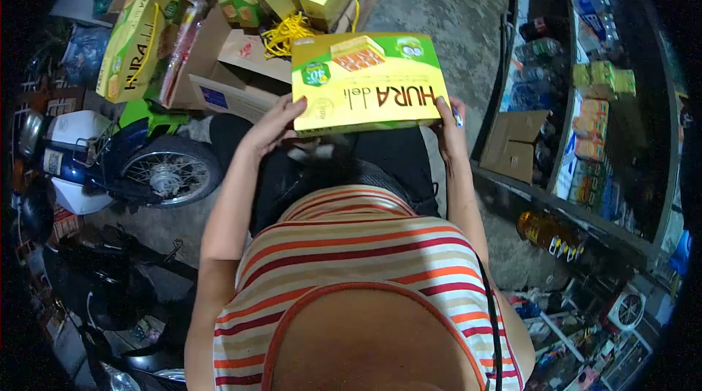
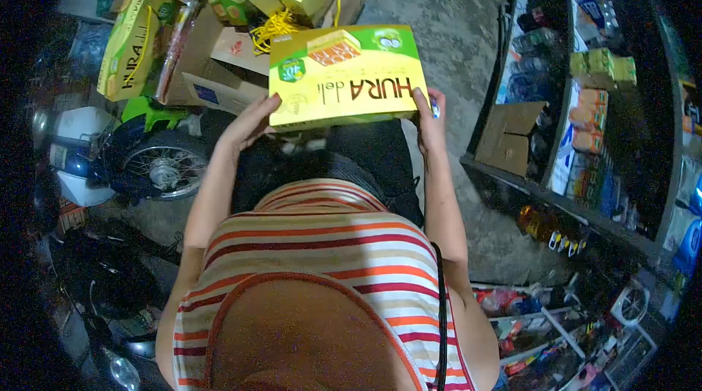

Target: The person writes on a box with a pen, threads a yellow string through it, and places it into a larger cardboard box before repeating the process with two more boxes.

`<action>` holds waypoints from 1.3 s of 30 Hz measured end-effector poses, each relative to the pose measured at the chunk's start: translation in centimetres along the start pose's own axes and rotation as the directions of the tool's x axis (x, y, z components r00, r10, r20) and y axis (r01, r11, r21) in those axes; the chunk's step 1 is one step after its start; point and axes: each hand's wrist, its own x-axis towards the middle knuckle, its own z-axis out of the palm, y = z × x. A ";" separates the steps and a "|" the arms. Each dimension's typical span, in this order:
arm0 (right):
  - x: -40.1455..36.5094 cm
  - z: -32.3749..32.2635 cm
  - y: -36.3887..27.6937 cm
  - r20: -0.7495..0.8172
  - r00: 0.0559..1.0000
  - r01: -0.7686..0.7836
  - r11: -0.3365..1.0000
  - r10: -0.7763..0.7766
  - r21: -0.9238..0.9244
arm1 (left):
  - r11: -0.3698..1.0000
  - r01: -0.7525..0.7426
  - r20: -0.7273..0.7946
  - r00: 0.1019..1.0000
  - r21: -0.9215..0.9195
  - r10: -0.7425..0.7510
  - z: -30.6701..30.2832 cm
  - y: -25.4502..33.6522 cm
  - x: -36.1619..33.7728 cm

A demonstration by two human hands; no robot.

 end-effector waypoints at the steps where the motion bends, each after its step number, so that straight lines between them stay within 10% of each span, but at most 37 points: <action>1: 0.3 -0.5 0.6 -0.004 1.000 0.018 0.999 -0.017 0.031 | 0.999 -0.035 -0.057 0.998 0.012 0.035 1.8 -0.4 -0.6; 21: -3.1 -2.8 -5.3 0.100 0.976 0.154 0.939 -0.193 0.307 | 0.961 -0.139 -0.054 0.990 -0.239 0.130 2.3 -1.8 -1.4; 39: -2.9 -2.7 -7.9 0.114 0.955 0.269 0.961 -0.274 0.056 | 0.942 -0.137 -0.044 0.991 -0.307 0.130 1.8 -3.3 -1.2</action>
